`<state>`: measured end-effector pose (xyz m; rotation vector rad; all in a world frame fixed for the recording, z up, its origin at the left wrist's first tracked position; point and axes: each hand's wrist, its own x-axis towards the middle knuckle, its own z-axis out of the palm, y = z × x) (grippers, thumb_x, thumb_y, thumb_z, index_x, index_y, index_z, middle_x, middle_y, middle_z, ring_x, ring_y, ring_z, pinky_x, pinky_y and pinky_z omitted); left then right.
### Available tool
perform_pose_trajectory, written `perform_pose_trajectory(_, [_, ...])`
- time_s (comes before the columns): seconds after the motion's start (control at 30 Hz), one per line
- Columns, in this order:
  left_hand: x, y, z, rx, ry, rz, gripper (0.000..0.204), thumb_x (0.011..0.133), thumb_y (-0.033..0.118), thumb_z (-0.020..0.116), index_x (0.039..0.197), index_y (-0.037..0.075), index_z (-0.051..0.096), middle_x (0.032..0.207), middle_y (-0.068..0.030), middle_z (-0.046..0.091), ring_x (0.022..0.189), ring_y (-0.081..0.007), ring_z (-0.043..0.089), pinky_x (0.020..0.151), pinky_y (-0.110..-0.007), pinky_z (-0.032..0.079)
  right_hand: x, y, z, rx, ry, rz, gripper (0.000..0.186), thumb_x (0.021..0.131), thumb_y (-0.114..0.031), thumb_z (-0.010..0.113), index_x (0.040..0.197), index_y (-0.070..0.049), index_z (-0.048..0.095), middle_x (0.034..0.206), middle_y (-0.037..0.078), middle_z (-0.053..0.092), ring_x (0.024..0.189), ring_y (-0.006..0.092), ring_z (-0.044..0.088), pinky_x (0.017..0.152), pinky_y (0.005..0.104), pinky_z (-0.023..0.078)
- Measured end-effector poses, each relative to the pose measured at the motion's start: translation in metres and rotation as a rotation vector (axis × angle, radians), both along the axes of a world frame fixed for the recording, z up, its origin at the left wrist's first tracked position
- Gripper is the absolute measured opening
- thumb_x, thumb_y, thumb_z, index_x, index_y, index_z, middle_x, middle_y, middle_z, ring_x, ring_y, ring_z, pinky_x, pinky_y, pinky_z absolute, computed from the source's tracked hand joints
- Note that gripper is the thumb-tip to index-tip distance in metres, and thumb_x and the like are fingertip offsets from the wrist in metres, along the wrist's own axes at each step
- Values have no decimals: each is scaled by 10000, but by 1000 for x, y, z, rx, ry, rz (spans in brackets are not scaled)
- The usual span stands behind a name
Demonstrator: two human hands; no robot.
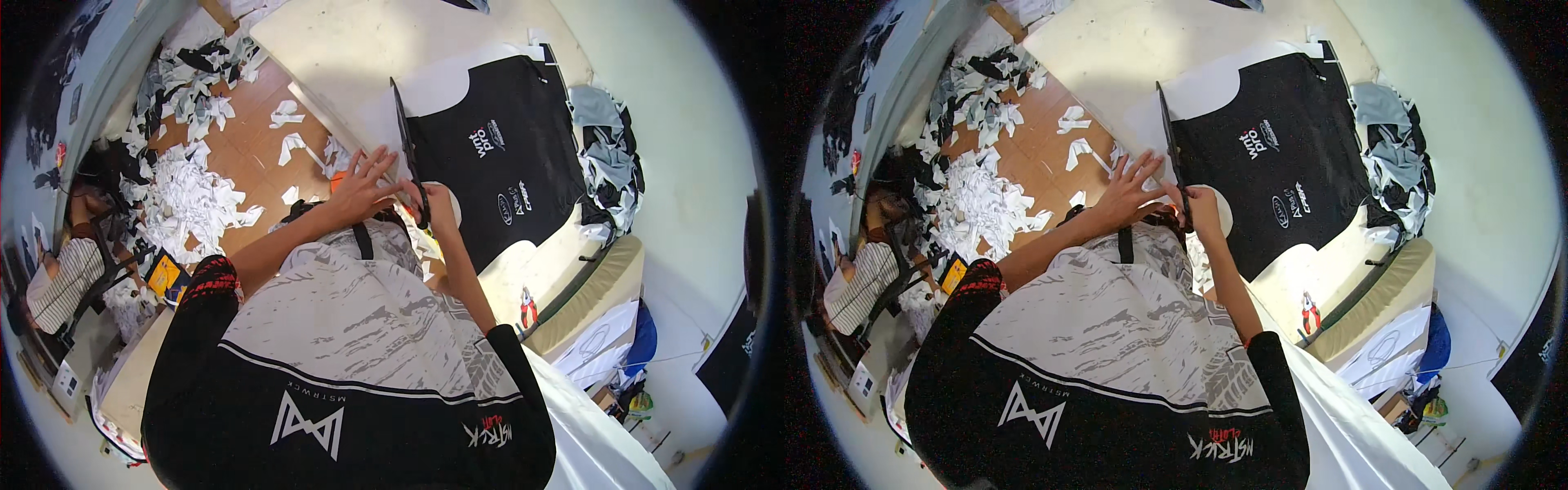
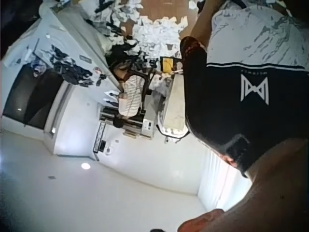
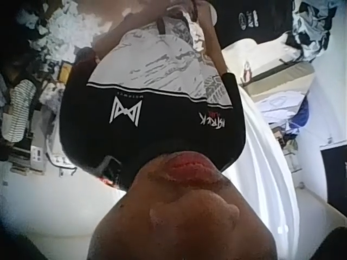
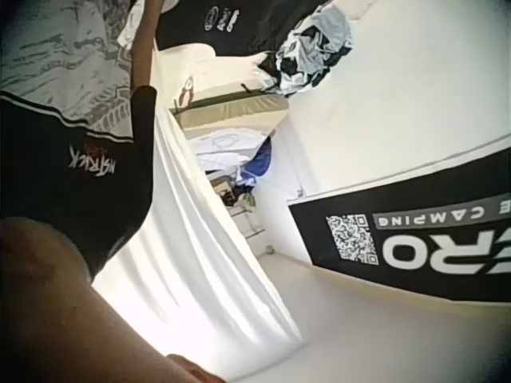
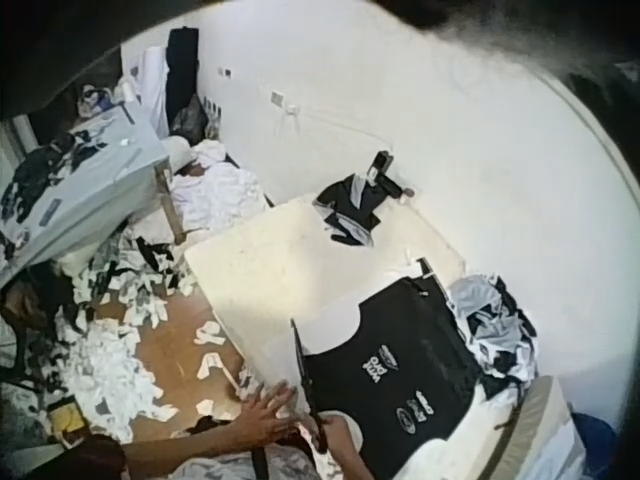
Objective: Cutting out garment pattern pieces from large sheets of fabric using scissors.
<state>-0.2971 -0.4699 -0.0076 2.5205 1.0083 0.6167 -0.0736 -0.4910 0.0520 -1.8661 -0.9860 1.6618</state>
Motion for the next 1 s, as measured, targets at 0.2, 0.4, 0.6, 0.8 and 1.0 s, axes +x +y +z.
perform_pose_trajectory(0.2, [-9, 32, 8, 66, 14, 271, 431, 950, 369, 763, 1346, 210, 701, 1586, -154, 480, 1543, -425, 357, 1216, -711, 234, -9, -17, 21, 174, -68, -314, 526, 979, -423, 799, 655, -53, 614, 538, 20, 559, 428, 108, 520, 438, 280, 374])
perform_pose_trajectory(0.4, [38, 104, 36, 98, -107, 352, 513, 936, 347, 784, 1373, 106, 664, 1555, -216, 482, 1495, -465, 392, 1202, -659, 302, 31, -45, 0, 523, -716, -623, 441, 1003, -354, 772, 945, 78, 698, 812, 220, 717, 769, 317, 713, 731, 458, 538])
perform_pose_trajectory(0.6, [182, 67, 31, 194, 237, 11, 691, 995, 579, 634, 1428, 41, 651, 1520, -331, 524, 1457, -486, 473, 1216, -597, 353, 73, -57, 20, 444, -820, -930, 460, 1020, -373, 740, 1062, 78, 659, 929, 303, 733, 929, 488, 732, 786, 479, 549])
perform_pose_trajectory(0.8, [227, -43, 120, -401, 391, -616, 457, 935, 479, 681, 901, 49, 831, 961, -237, 778, 906, -433, 764, 830, -558, 604, 131, -131, 6, 225, -1052, -1044, 501, 990, -453, 749, 1045, 24, 605, 946, 302, 728, 940, 541, 707, 789, 586, 523])
perform_pose_trajectory(1.0, [259, 122, 47, 71, 8, -321, 698, 912, 525, 762, 1466, 134, 596, 1564, -245, 463, 1452, -470, 436, 1115, -651, 380, 168, -159, -8, 106, -1068, -985, 589, 973, -541, 750, 1094, 22, 626, 977, 288, 752, 941, 521, 727, 827, 538, 552])
